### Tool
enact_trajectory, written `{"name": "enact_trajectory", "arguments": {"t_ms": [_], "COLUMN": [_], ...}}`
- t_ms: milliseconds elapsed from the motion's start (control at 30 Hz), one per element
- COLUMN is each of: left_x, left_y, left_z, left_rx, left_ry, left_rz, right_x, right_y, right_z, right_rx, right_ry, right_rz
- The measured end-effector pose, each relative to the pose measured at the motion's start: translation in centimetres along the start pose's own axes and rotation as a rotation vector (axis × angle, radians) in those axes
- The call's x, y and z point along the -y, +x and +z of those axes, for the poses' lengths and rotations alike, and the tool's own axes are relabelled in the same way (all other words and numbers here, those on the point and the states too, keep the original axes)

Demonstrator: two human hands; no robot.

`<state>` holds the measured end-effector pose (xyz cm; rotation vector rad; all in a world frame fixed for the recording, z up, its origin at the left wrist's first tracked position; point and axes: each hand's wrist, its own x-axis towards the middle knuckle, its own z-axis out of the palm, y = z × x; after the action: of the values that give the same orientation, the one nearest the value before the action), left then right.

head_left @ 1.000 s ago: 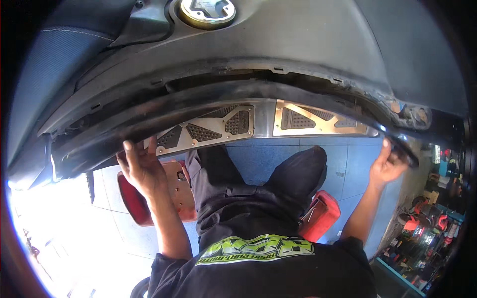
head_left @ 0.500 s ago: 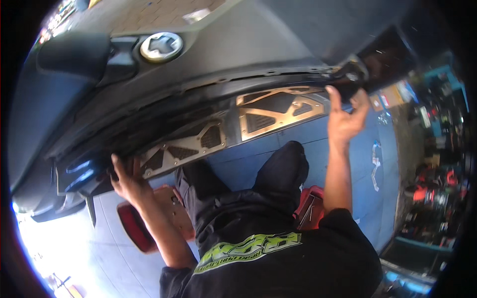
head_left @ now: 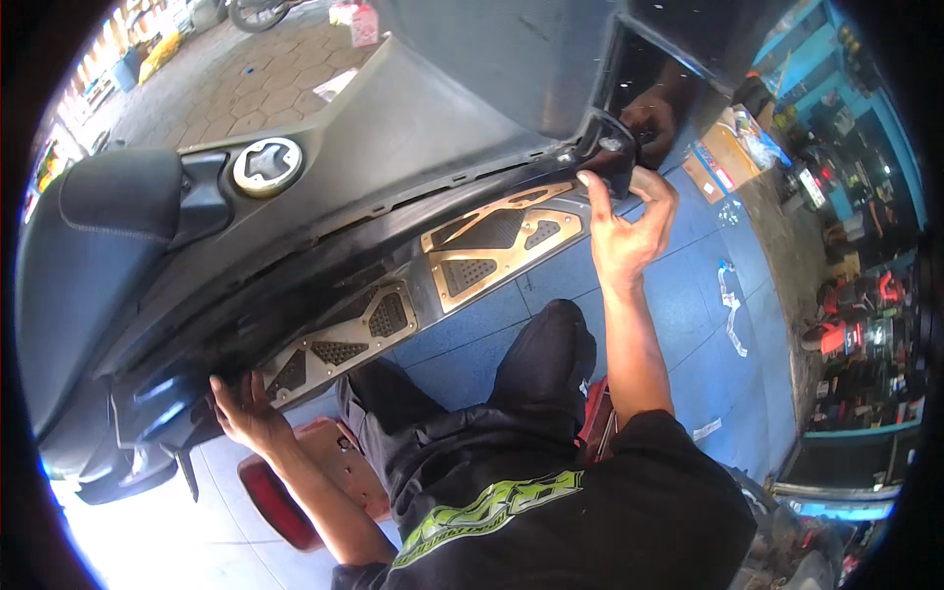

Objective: Removing and reattaching body panels and fasteners on a motorcycle using tools.

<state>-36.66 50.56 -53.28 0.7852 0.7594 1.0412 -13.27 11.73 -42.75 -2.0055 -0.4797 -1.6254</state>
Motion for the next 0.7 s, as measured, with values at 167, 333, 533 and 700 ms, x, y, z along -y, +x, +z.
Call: {"name": "enact_trajectory", "arguments": {"t_ms": [167, 333, 533, 700], "left_x": [-1.0, -1.5, 0.7, -0.1], "left_y": [0.1, -0.6, -0.3, -0.4], "left_z": [0.9, 0.9, 0.5, -0.4], "left_rx": [-0.082, -0.179, -0.078, -0.091], "left_ry": [0.036, 0.089, 0.017, -0.037], "left_rz": [-0.002, 0.131, 0.058, 0.005], "right_x": [1.6, -0.9, -0.6, 0.3], "right_y": [-0.1, -1.4, -1.6, -1.8], "right_z": [0.7, 2.1, 1.3, 1.9], "right_rx": [0.044, -0.03, 0.041, 0.074], "right_ry": [-0.253, -0.047, -0.181, -0.187], "right_rz": [-0.01, 0.033, -0.125, -0.206]}}
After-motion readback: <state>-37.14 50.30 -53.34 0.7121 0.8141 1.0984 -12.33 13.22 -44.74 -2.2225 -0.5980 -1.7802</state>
